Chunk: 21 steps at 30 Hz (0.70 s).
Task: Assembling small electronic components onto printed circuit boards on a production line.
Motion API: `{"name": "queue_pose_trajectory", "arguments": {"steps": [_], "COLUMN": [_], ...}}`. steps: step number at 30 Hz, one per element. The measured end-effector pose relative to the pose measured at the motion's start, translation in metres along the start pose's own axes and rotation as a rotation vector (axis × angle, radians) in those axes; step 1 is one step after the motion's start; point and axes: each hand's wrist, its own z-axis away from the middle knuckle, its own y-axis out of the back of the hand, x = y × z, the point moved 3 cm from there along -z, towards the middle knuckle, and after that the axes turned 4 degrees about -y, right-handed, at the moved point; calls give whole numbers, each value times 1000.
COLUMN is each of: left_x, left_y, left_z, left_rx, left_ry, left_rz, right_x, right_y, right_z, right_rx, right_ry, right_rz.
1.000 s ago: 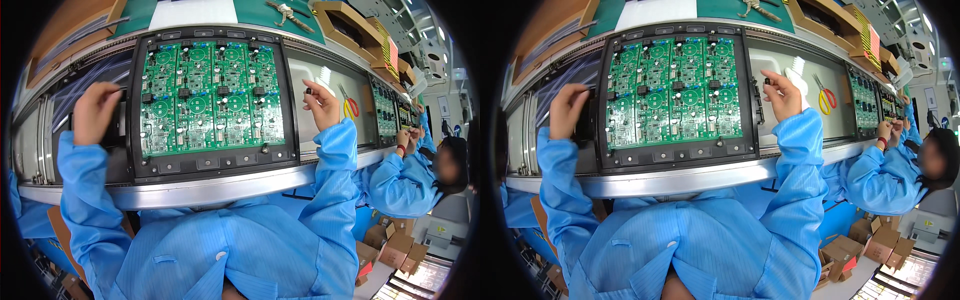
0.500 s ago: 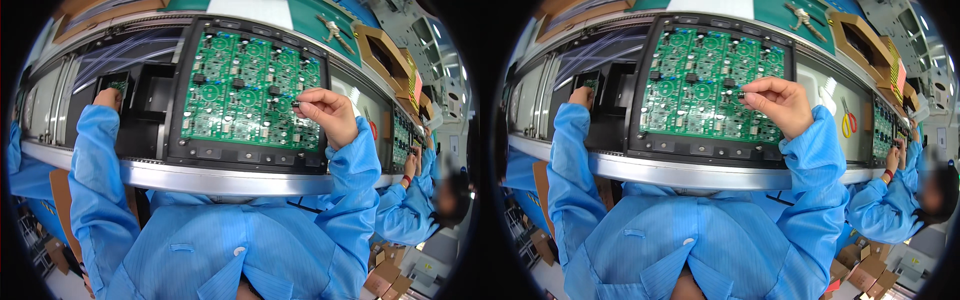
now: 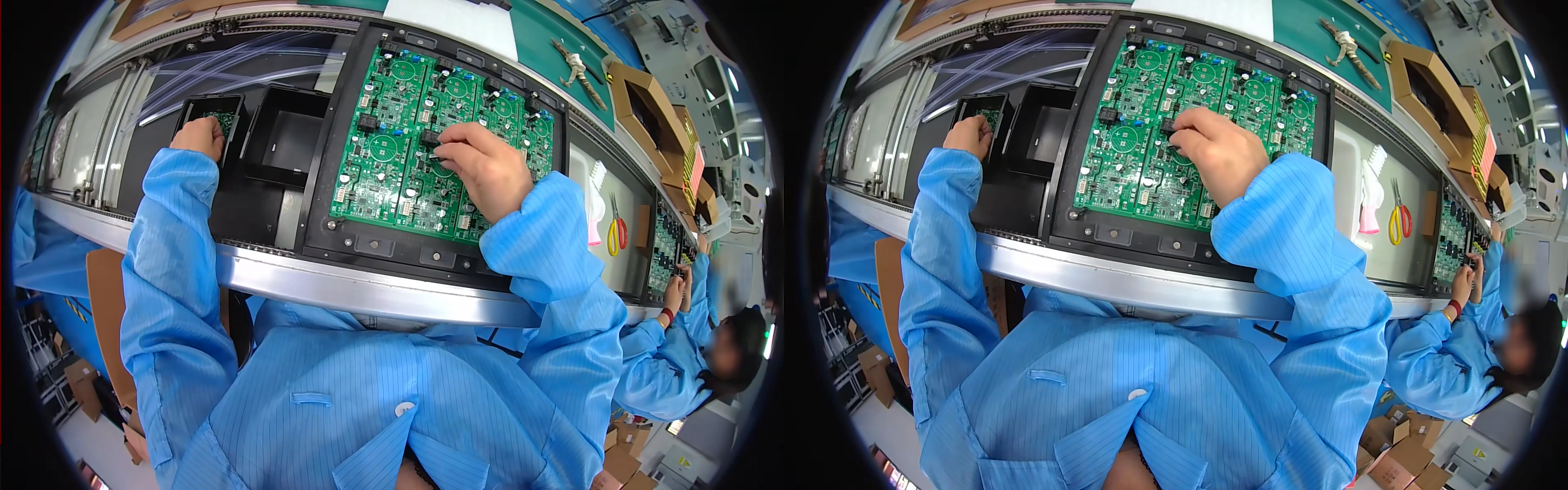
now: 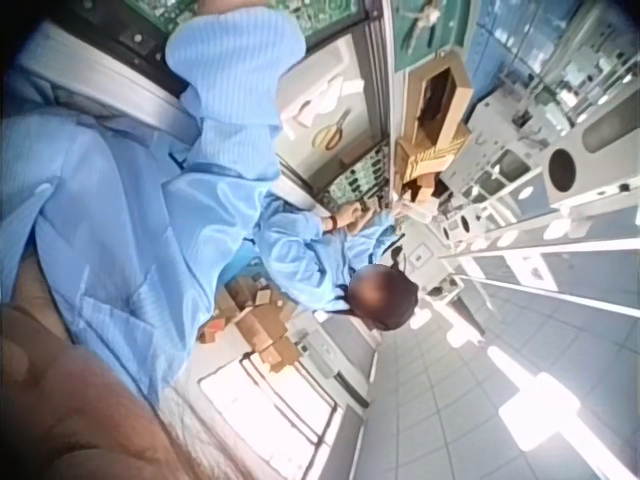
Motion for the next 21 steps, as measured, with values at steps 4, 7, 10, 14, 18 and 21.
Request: {"name": "queue_pose_trajectory", "arguments": {"steps": [4,7,10,14,18,21], "left_x": [0,-1,-2,-4,-3,4], "left_y": [1,2,2,2,8,21], "left_z": [1,1,2,3,5,10], "left_rx": [57,55,62,90,125,200], "left_ry": [0,9,10,8,10,22], "left_rz": [-4,21,30,37,37,116], "right_x": [-2,-2,-3,-6,-12,-15], "right_y": [-2,-3,-3,-1,-3,-8], "right_z": [-5,-6,-6,-9,-11,-17], "right_rx": [21,38,28,-19,-25,-90], "right_ry": [185,222,249,296,381,389], "right_rz": [140,208,252,318,426,475]}}
